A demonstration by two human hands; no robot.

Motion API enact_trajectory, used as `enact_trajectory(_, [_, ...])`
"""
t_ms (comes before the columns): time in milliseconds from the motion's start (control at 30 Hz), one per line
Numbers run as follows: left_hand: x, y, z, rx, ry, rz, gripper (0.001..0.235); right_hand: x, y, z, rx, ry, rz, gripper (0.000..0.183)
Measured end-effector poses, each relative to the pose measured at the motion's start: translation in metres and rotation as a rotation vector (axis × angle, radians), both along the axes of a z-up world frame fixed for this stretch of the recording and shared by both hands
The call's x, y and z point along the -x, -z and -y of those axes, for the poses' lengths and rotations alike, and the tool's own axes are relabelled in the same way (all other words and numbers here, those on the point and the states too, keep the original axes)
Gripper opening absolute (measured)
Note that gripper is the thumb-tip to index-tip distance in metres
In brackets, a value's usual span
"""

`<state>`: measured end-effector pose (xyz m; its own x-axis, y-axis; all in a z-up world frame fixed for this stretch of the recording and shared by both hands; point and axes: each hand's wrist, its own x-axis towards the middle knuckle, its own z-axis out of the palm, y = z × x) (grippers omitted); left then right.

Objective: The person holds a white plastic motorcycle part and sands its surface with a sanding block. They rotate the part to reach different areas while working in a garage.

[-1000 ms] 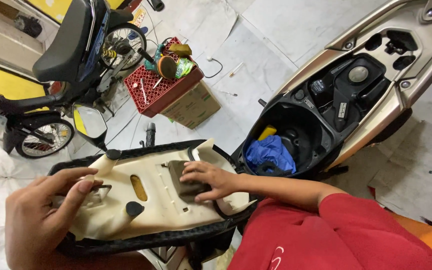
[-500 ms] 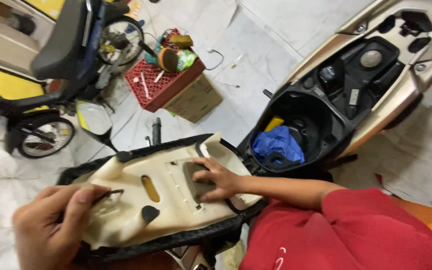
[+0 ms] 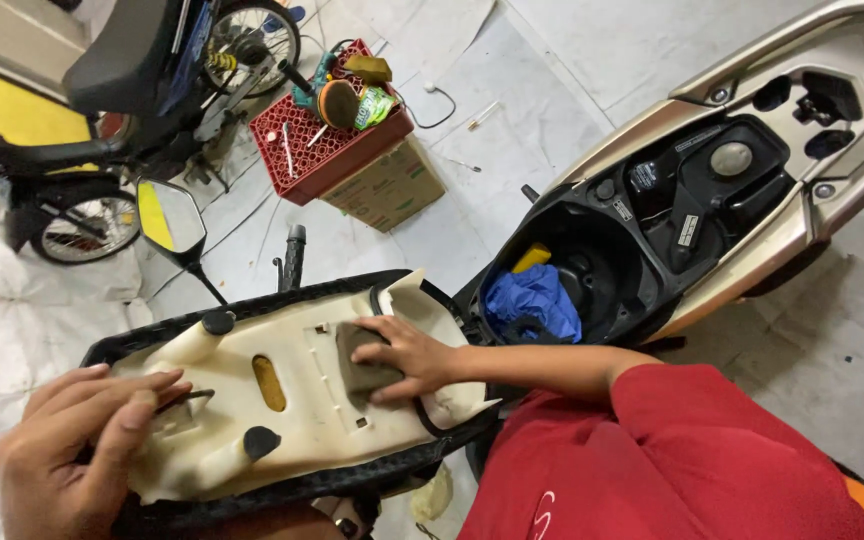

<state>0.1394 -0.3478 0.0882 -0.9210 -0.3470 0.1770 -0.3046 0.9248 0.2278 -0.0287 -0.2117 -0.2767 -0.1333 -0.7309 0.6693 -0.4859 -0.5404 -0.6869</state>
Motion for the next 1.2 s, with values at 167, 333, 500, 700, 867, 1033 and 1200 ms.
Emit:
enact_trajectory(167, [0.0,-0.003,-0.021,-0.1,-0.122,-0.064,0.031,-0.026,0.007,-0.013,-0.028,0.062,0.121,0.062])
enact_trajectory(333, [-0.007,0.002,-0.02,-0.169,-0.114,-0.142,0.037,-0.016,0.01,-0.023,0.039,0.038,-0.029,0.059])
enact_trajectory(500, [-0.027,0.012,-0.004,-0.217,-0.097,-0.248,0.04,-0.014,-0.01,-0.013,-0.094,0.019,0.123,0.064])
enact_trajectory(700, [-0.032,0.018,0.008,-0.227,-0.039,-0.271,0.04,-0.024,0.003,-0.013,-0.098,0.114,0.062,0.066])
enact_trajectory(867, [-0.025,0.016,0.009,-0.172,0.019,-0.24,0.04,-0.031,-0.008,-0.01,-0.155,0.245,0.211,0.068])
enact_trajectory(1033, [-0.032,0.011,0.004,-0.154,0.085,-0.226,0.033,-0.051,-0.004,-0.021,-0.12,0.17,0.216,0.064])
enact_trajectory(1200, [-0.018,0.005,0.002,-0.125,0.201,-0.237,0.034,-0.057,-0.012,-0.008,-0.361,0.395,0.212,0.066])
